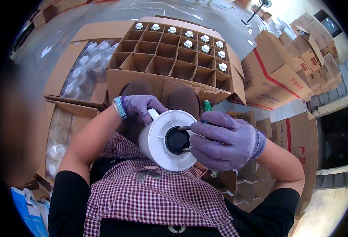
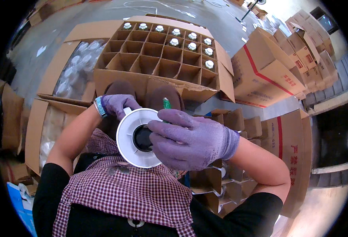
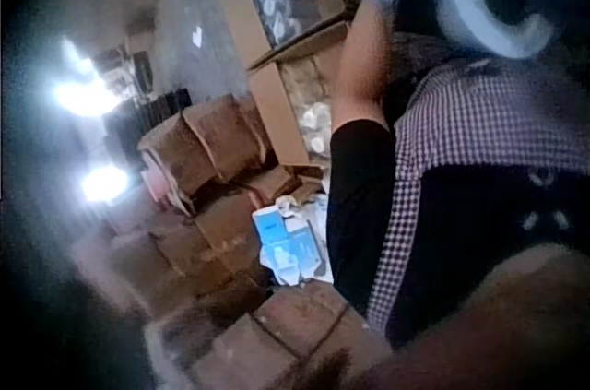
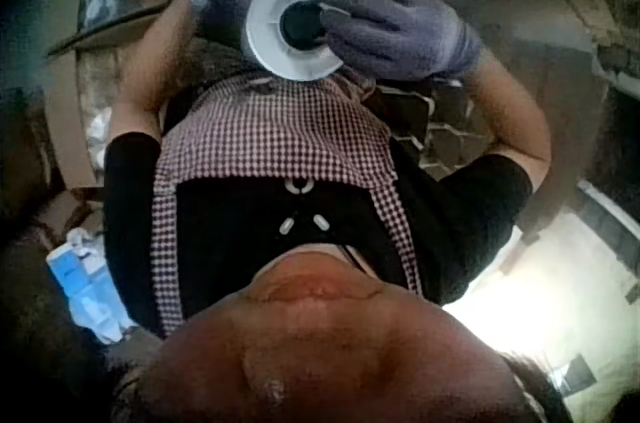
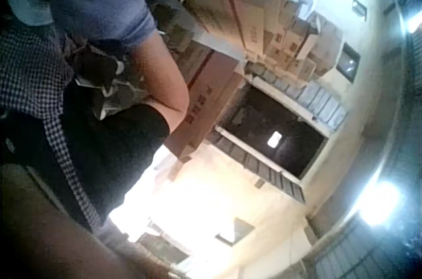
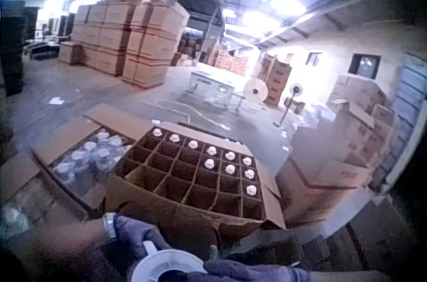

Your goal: The person packs white jars into a cardboard box with dividers. They pick up each jar, place it into a plastic bag, and then place the bagged jar into a compartment in the box. The person repeats this process for multiple jars.

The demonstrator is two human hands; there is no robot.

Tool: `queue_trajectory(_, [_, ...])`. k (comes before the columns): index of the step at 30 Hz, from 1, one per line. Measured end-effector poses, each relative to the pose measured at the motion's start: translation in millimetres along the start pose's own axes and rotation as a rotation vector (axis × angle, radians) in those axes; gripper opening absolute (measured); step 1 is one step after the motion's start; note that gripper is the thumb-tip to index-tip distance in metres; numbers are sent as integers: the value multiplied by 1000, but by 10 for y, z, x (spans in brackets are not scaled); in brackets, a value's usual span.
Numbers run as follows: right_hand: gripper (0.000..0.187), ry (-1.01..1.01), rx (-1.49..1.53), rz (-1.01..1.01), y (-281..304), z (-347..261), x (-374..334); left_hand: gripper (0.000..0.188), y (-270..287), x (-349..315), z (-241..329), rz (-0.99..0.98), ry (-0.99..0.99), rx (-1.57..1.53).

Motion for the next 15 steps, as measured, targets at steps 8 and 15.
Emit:
queue_trajectory(8, [20, 208, 74, -153, -83, 49, 26, 77, 40, 221, -130, -130, 16, -26])
queue_trajectory(15, [25, -390, 28, -190, -180, 143, -26, 83, -402, -266, 111, 286, 7, -24])
Point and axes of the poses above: each hand's wrist, its own x-axis towards the middle knuckle, its own y-axis out of the back of the hand, z = x × y, the point moved 2 cm from there along x, towards the middle knuckle, and after that the axes turned 15 degrees about x, right-handed, at the moved point
